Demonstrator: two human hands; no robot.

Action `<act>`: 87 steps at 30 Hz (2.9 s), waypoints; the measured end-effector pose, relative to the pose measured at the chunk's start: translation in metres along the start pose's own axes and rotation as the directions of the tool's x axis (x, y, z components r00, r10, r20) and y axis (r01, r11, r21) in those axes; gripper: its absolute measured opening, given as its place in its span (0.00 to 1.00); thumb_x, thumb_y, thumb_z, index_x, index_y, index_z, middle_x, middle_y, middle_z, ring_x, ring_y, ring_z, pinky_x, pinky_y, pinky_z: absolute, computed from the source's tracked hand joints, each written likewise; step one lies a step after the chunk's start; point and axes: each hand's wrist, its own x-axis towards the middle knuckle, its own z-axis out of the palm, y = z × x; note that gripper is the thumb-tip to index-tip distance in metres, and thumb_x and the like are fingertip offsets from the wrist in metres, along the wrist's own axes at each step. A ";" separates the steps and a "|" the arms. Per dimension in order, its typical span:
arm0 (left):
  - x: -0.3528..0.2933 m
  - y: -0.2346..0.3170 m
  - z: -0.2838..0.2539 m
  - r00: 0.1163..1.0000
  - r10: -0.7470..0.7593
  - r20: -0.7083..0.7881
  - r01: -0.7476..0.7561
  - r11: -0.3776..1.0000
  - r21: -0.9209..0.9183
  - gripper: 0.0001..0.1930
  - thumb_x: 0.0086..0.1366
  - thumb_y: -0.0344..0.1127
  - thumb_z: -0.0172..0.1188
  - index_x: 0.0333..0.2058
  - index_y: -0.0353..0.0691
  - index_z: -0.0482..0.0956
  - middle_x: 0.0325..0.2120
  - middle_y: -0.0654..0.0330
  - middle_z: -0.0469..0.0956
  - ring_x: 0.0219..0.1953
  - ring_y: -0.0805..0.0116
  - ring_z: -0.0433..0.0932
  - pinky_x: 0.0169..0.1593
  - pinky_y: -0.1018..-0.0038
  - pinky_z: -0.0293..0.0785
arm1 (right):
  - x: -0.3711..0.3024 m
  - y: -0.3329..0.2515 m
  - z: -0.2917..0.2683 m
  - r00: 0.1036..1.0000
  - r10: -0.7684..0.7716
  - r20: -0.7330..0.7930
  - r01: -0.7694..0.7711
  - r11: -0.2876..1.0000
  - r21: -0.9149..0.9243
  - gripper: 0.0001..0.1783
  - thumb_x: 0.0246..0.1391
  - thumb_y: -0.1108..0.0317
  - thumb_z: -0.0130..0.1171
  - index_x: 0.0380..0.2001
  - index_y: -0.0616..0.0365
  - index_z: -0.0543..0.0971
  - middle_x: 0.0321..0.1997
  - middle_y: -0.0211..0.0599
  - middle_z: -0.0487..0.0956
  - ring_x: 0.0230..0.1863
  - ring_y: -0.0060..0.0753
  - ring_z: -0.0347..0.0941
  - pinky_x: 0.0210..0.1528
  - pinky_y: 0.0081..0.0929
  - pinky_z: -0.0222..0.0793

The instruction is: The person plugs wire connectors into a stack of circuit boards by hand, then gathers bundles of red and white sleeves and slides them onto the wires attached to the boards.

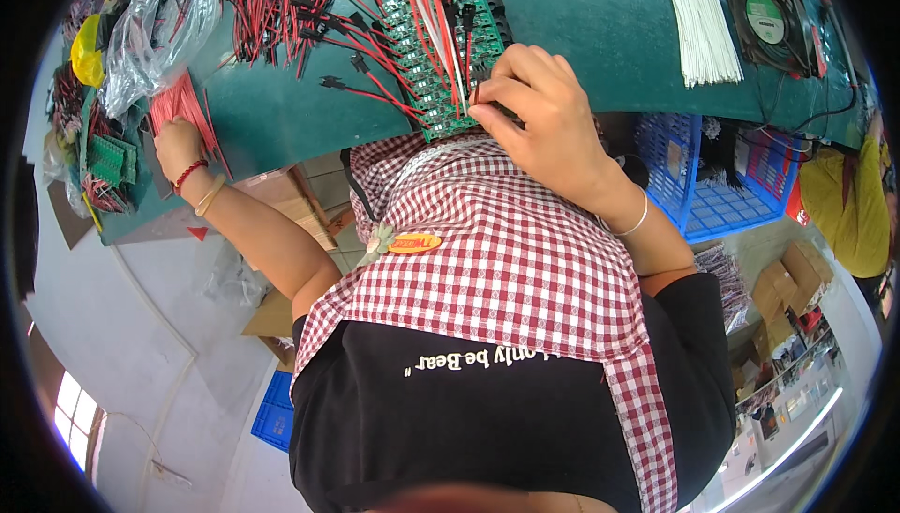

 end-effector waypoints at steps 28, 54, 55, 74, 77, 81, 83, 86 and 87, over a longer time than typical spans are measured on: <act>-0.114 0.107 -0.018 0.955 0.137 -0.262 -0.186 -0.409 -0.893 0.10 0.73 0.36 0.43 0.44 0.35 0.65 0.31 0.62 0.65 0.35 0.69 0.67 0.54 0.60 0.68 | -0.010 0.136 -0.102 0.802 0.431 -0.413 -0.596 0.542 -0.593 0.12 0.48 0.65 0.63 0.32 0.62 0.76 0.35 0.48 0.78 0.40 0.51 0.74 0.42 0.43 0.70; -0.164 0.116 -0.025 0.953 0.222 -0.205 -0.124 -0.331 -0.935 0.09 0.70 0.31 0.50 0.44 0.32 0.69 0.37 0.50 0.77 0.46 0.54 0.78 0.55 0.58 0.73 | -0.021 0.093 -0.110 0.760 0.571 -0.311 -0.396 0.786 0.476 0.08 0.55 0.71 0.60 0.37 0.64 0.78 0.31 0.28 0.78 0.28 0.16 0.71 0.32 0.15 0.67; -0.164 0.118 -0.024 0.954 0.220 -0.206 -0.126 -0.330 -0.935 0.09 0.70 0.31 0.50 0.44 0.32 0.69 0.37 0.50 0.77 0.46 0.54 0.78 0.55 0.58 0.73 | -0.023 0.093 -0.098 0.741 0.606 -0.289 -0.433 0.761 0.484 0.08 0.55 0.71 0.60 0.37 0.64 0.79 0.29 0.28 0.78 0.29 0.16 0.72 0.32 0.14 0.67; -0.175 0.119 -0.031 0.939 0.254 -0.232 -0.160 -0.274 -0.948 0.07 0.72 0.32 0.43 0.39 0.34 0.66 0.38 0.51 0.76 0.46 0.54 0.77 0.54 0.61 0.72 | -0.016 0.075 -0.089 0.740 0.664 -0.106 -0.514 0.660 0.549 0.05 0.50 0.75 0.61 0.33 0.61 0.77 0.27 0.28 0.77 0.29 0.15 0.71 0.32 0.15 0.66; -0.172 0.119 -0.034 0.935 0.208 -0.286 -0.227 -0.265 -0.937 0.07 0.72 0.32 0.44 0.39 0.34 0.66 0.38 0.51 0.76 0.46 0.56 0.77 0.53 0.62 0.72 | -0.017 0.070 -0.094 0.711 0.690 -0.136 -0.545 0.662 0.514 0.05 0.51 0.75 0.61 0.32 0.60 0.77 0.27 0.26 0.77 0.28 0.14 0.70 0.31 0.14 0.64; -0.173 0.126 -0.020 0.940 0.275 -0.201 -0.143 -0.217 -0.966 0.09 0.72 0.33 0.44 0.40 0.32 0.67 0.41 0.48 0.76 0.47 0.56 0.76 0.54 0.63 0.73 | -0.020 0.085 -0.087 0.759 0.623 -0.189 -0.488 0.736 0.469 0.05 0.51 0.75 0.61 0.32 0.60 0.76 0.27 0.25 0.76 0.28 0.13 0.70 0.32 0.14 0.64; -0.175 0.125 -0.021 0.943 0.273 -0.190 -0.140 -0.191 -0.971 0.09 0.72 0.33 0.45 0.40 0.32 0.67 0.42 0.47 0.76 0.47 0.58 0.77 0.53 0.65 0.74 | -0.019 0.085 -0.087 0.766 0.622 -0.164 -0.467 0.713 0.524 0.05 0.51 0.75 0.61 0.32 0.60 0.76 0.27 0.25 0.76 0.28 0.13 0.70 0.32 0.14 0.64; -0.172 0.122 -0.024 0.945 0.253 -0.208 -0.161 -0.197 -0.967 0.09 0.72 0.33 0.45 0.41 0.32 0.67 0.43 0.46 0.76 0.46 0.58 0.77 0.52 0.65 0.74 | -0.016 0.078 -0.090 0.725 0.656 -0.208 -0.492 0.705 0.510 0.05 0.51 0.76 0.61 0.33 0.60 0.76 0.27 0.24 0.76 0.29 0.13 0.70 0.33 0.14 0.65; -0.172 0.121 -0.023 0.945 0.263 -0.194 -0.146 -0.191 -0.971 0.09 0.72 0.33 0.45 0.41 0.33 0.67 0.43 0.45 0.76 0.46 0.58 0.77 0.52 0.66 0.74 | -0.017 0.078 -0.089 0.723 0.653 -0.226 -0.472 0.706 0.529 0.05 0.51 0.75 0.61 0.33 0.60 0.76 0.27 0.25 0.76 0.28 0.14 0.70 0.32 0.14 0.65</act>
